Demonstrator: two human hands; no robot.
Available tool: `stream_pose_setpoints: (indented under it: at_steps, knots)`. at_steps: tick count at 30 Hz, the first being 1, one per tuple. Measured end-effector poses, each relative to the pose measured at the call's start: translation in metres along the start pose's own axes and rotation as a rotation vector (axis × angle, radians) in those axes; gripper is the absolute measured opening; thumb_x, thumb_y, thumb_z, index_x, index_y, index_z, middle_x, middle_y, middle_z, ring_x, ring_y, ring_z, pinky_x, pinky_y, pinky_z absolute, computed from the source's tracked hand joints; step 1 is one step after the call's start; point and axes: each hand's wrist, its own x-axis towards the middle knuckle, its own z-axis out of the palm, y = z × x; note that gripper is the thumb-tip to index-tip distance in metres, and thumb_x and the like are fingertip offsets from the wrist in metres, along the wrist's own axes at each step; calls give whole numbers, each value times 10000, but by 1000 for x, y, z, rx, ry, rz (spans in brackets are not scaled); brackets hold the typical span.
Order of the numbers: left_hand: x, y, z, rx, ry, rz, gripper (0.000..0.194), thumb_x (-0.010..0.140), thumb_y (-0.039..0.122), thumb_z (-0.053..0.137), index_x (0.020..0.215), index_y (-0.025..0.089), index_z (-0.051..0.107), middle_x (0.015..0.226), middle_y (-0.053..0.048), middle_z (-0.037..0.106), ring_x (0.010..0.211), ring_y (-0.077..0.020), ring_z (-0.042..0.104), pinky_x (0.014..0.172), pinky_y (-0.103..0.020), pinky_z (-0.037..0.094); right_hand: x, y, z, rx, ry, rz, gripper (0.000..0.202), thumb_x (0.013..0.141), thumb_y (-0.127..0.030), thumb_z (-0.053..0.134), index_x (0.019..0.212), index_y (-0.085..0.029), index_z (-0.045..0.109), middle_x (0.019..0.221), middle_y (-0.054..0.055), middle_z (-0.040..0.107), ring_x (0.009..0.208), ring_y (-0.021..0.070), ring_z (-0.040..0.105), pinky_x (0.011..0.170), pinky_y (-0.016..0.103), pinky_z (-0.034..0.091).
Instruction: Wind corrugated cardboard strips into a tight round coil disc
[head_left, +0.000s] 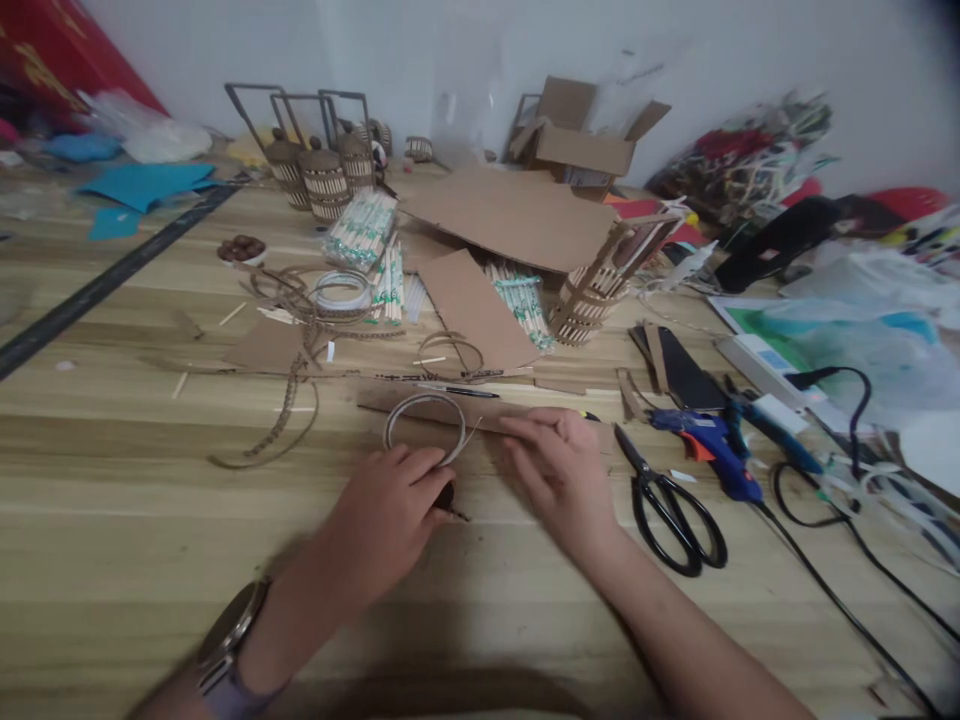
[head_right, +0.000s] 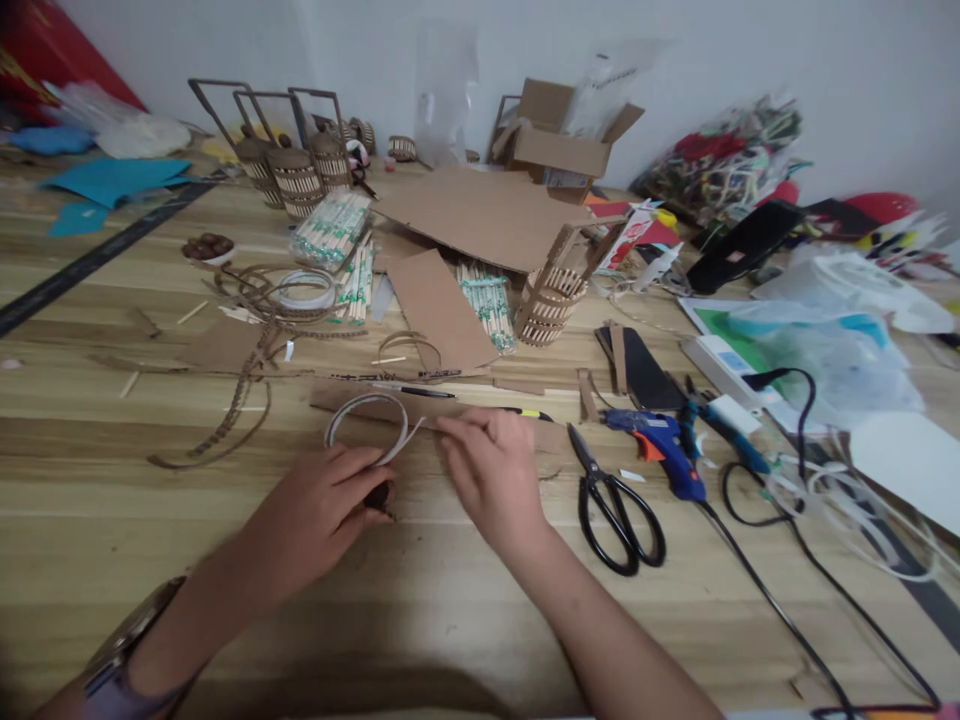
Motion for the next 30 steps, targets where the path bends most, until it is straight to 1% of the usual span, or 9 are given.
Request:
stream_pose_setpoints:
  at_steps: [3,7,10,12,17,22,26,28,30]
  knots:
    - [-1,1,2,-7,-9,17,194,856,89,654,1017,182,709,1176,-118,700,989,-303,652,828,-468,543,-2,-8,1,-70,13,-118,199,943,-144,609,1081,-253,701,895,24,691,787,185,559,760,353,362]
    - [-2,1,6,5,-30,52,168,867,129,656,1022,169,708,1166,-124,694,984,-315,637,842,-502,536,-3,-14,4,-192,-15,-212,180,943,-129,616,1054,-240,703,871,20,702,789,193,509,780,358,324]
    - [-3,1,7,17,-50,74,169,868,137,660,1029,160,704,1152,-124,697,961,-323,630,814,-518,539,-2,-13,4,-273,-54,-259,136,940,-129,608,935,-222,708,821,17,692,775,192,493,782,358,311]
    - [-3,1,7,10,-47,75,163,866,130,660,1020,161,702,1145,-122,700,948,-321,630,802,-517,541,0,-12,1,-241,-80,-233,131,935,-143,612,868,-214,700,809,22,684,779,195,496,756,356,305]
    - [-3,2,10,-92,8,100,150,867,98,635,984,174,691,1155,-109,700,984,-295,633,859,-490,540,5,-8,-5,159,-207,43,112,846,-129,634,798,-216,685,816,26,662,796,202,541,718,342,341]
    - [-1,3,8,-174,49,129,206,848,33,607,971,176,692,1086,-97,714,953,-276,652,836,-453,563,9,-1,-7,487,-199,294,101,755,-164,665,712,-247,703,756,13,657,759,220,589,722,363,412]
    - [-1,-7,6,-198,87,88,195,843,53,642,974,180,712,1066,-108,713,965,-289,652,859,-479,565,12,20,-13,520,-78,443,89,797,-221,644,728,-245,694,757,11,649,736,207,579,683,342,417]
    - [-1,-13,7,-228,136,64,224,843,94,673,1038,193,720,1235,-138,655,1131,-326,599,949,-520,530,13,26,-15,576,40,596,64,809,-249,659,759,-243,698,792,8,643,761,193,565,703,333,409]
    - [-1,-17,8,-260,195,25,269,840,127,695,1090,222,727,1453,-150,497,1305,-372,471,1025,-570,469,12,24,-13,753,85,734,51,774,-286,725,753,-243,706,810,0,638,772,178,556,724,325,415]
